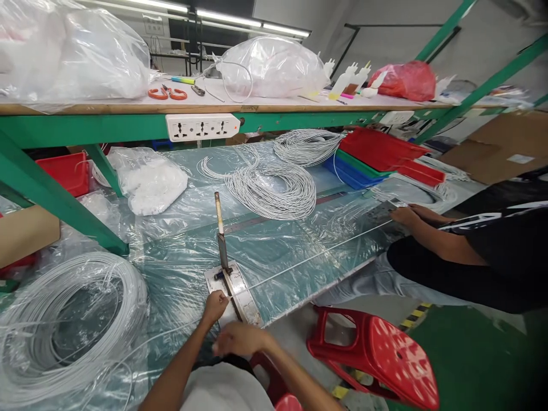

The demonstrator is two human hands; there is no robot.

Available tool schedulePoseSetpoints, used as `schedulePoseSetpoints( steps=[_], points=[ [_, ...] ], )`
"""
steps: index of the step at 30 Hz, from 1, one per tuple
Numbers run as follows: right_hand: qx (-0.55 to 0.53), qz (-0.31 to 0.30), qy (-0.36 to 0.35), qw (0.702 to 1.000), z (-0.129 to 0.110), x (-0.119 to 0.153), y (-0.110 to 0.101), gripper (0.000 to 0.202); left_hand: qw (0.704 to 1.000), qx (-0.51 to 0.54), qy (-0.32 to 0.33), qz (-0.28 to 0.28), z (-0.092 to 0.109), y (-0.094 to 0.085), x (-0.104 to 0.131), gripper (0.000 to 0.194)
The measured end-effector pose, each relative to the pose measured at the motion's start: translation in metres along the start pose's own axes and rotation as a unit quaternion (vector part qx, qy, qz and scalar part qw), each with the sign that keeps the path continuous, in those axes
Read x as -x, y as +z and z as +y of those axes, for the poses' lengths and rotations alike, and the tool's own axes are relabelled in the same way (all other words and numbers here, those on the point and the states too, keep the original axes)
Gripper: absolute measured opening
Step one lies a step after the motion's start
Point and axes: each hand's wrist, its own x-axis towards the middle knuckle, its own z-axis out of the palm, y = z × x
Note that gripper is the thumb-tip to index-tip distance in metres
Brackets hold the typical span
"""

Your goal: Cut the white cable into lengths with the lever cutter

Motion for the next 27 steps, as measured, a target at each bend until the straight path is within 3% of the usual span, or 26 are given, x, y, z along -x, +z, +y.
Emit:
schedulePoseSetpoints(
  steps=[2,5,8,12,15,18,23,27],
  points=[
    [-0.016,0.035,-0.015,0.999,-0.007,0.013,-0.044,0.020,1.000,0.018,-0.002,-0.007,-0.002,0.001,0.000,0.029],
    [-0.085,0.185,-0.015,0.979,-0.033,0.016,-0.110,0.022,0.999,0.041,-0.005,-0.010,-0.006,0.002,0.001,0.037],
    [-0.171,0.339,0.008,0.925,-0.069,-0.007,-0.162,0.021,0.999,0.050,-0.001,0.002,-0.009,0.003,0.001,0.043],
    [-0.201,0.415,0.020,0.887,-0.099,-0.054,-0.207,0.032,0.999,0.040,0.005,0.022,-0.009,0.004,-0.001,0.044],
    [-0.229,0.436,0.043,0.869,-0.104,-0.076,-0.228,0.049,0.999,0.026,0.002,0.034,-0.008,0.006,-0.001,0.040],
    [-0.262,0.414,0.057,0.870,-0.102,-0.082,-0.239,0.061,0.999,0.010,-0.007,0.046,-0.007,0.010,-0.001,0.036],
    [-0.303,0.366,0.052,0.878,-0.101,-0.079,-0.236,0.064,0.997,-0.020,-0.020,0.067,-0.005,0.014,0.003,0.034],
    [-0.324,0.341,0.040,0.882,-0.107,-0.057,-0.226,0.066,0.996,-0.040,-0.019,0.082,-0.001,0.015,0.007,0.037]
  ],
)
